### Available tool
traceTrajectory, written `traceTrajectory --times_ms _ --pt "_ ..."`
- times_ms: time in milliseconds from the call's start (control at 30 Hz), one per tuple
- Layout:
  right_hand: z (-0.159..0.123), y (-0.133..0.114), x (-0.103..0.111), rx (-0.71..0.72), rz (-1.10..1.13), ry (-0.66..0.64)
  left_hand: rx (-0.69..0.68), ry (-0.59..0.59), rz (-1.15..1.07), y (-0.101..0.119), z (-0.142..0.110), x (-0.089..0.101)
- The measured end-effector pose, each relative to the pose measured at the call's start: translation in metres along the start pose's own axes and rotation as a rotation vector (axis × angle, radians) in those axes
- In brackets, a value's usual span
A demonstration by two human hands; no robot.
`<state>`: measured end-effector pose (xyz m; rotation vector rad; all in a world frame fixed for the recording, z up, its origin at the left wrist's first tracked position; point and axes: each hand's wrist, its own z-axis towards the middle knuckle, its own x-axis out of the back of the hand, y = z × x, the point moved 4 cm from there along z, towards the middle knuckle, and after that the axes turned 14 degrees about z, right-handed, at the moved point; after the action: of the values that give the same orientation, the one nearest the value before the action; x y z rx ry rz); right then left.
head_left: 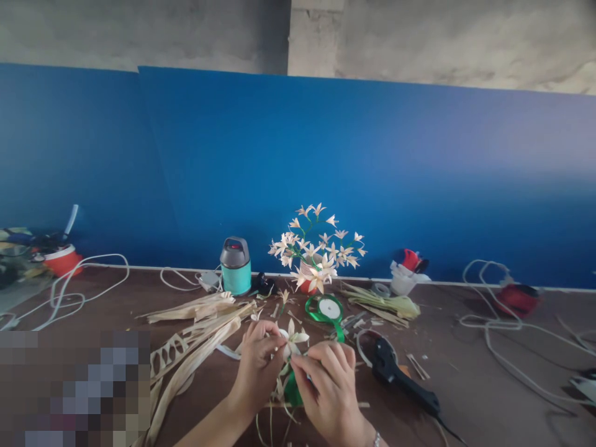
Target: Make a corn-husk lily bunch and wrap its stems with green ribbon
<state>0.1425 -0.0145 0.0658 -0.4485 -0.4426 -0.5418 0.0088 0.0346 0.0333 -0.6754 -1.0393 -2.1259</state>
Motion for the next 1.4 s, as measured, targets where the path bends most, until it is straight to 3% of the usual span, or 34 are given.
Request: traceTrajectory --times_ms 267,567,733,867,1000,1100,1233,1400 --pt "-0.003 0.001 -0.004 0.019 0.031 -0.015 0.086 0.022 -0.232 0.002 -0.001 0.0" --pt "-0.004 0.005 -0.004 -0.071 0.15 -0.059 0.039 0.129 -0.133 -0.014 -0.001 0.005" --pt "-0.007 0.014 -0.007 -0.168 0.166 -0.063 0.076 0.206 -0.12 -0.02 0.004 0.014" --pt "-0.006 0.019 -0.01 -0.219 0.154 -0.077 0.121 0.203 -0.144 -0.029 0.009 0.016" --pt "-0.004 0.023 -0.008 -0.241 0.156 -0.075 0.233 0.133 -0.042 -0.046 0.017 0.012" --pt "0.0 0.026 -0.004 -0.257 0.165 -0.027 0.38 -0.083 0.141 -0.058 0.027 0.004" --pt "0.008 0.025 0.002 -0.285 0.155 0.024 0.364 -0.169 0.268 -0.057 0.049 -0.003" --pt "0.021 0.014 0.006 -0.337 0.151 -0.166 0.355 -0.239 0.422 -0.05 0.071 -0.021"
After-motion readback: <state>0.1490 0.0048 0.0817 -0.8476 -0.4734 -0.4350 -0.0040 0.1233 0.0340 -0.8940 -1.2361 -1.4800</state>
